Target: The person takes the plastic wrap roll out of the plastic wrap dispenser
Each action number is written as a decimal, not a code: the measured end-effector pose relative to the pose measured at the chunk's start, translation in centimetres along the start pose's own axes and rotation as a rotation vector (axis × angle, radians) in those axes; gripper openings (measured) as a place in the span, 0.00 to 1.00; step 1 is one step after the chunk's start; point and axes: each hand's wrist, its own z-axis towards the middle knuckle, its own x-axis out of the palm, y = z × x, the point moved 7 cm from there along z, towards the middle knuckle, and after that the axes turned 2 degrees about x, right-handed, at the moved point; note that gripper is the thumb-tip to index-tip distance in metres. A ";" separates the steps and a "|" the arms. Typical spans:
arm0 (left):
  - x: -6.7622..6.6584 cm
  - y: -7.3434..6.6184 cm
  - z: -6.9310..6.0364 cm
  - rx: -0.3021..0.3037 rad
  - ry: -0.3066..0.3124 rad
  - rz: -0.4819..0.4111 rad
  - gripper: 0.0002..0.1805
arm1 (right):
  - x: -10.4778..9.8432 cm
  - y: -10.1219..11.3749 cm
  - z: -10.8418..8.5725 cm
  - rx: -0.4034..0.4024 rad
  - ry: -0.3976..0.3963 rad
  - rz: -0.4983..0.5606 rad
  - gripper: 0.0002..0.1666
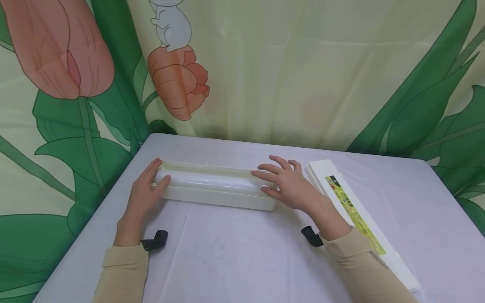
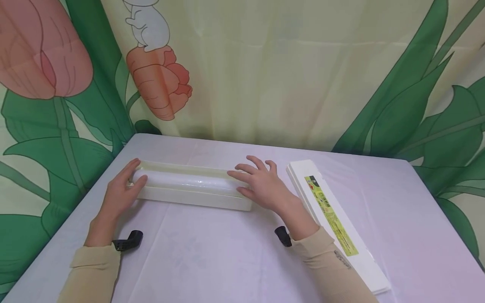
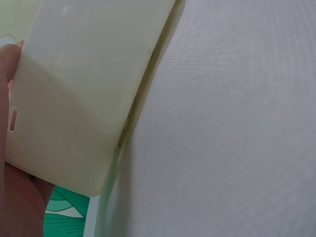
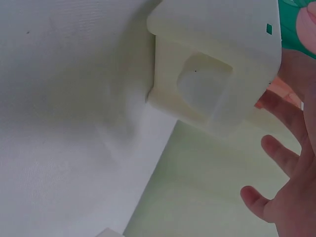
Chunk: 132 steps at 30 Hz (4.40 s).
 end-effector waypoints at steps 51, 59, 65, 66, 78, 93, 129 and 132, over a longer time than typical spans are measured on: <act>-0.1 0.0 0.1 0.006 -0.013 -0.028 0.35 | 1.6 2.1 3.4 -0.143 0.108 -0.013 0.33; -0.1 0.2 0.1 0.014 -0.016 -0.026 0.35 | 0.3 3.5 3.3 -0.231 0.022 0.029 0.32; 0.0 0.2 0.1 0.016 -0.018 -0.035 0.35 | 0.1 3.9 3.1 -0.239 -0.003 -0.010 0.32; 0.1 0.2 0.1 0.015 -0.017 -0.035 0.35 | 0.1 3.9 3.0 -0.239 -0.009 -0.014 0.33; 0.1 0.2 0.1 0.005 -0.016 -0.024 0.36 | 0.0 4.6 2.3 -0.284 -0.127 -0.212 0.33; 0.0 0.3 0.1 0.012 -0.012 -0.033 0.36 | -1.0 3.8 0.9 -0.243 -0.185 -0.234 0.32; -0.2 0.0 0.0 0.034 -0.027 -0.013 0.34 | -3.5 0.0 -4.9 -0.166 -0.367 -0.218 0.37; -0.2 0.0 0.0 0.037 -0.030 -0.016 0.34 | -3.6 -0.4 -5.4 -0.156 -0.386 -0.217 0.34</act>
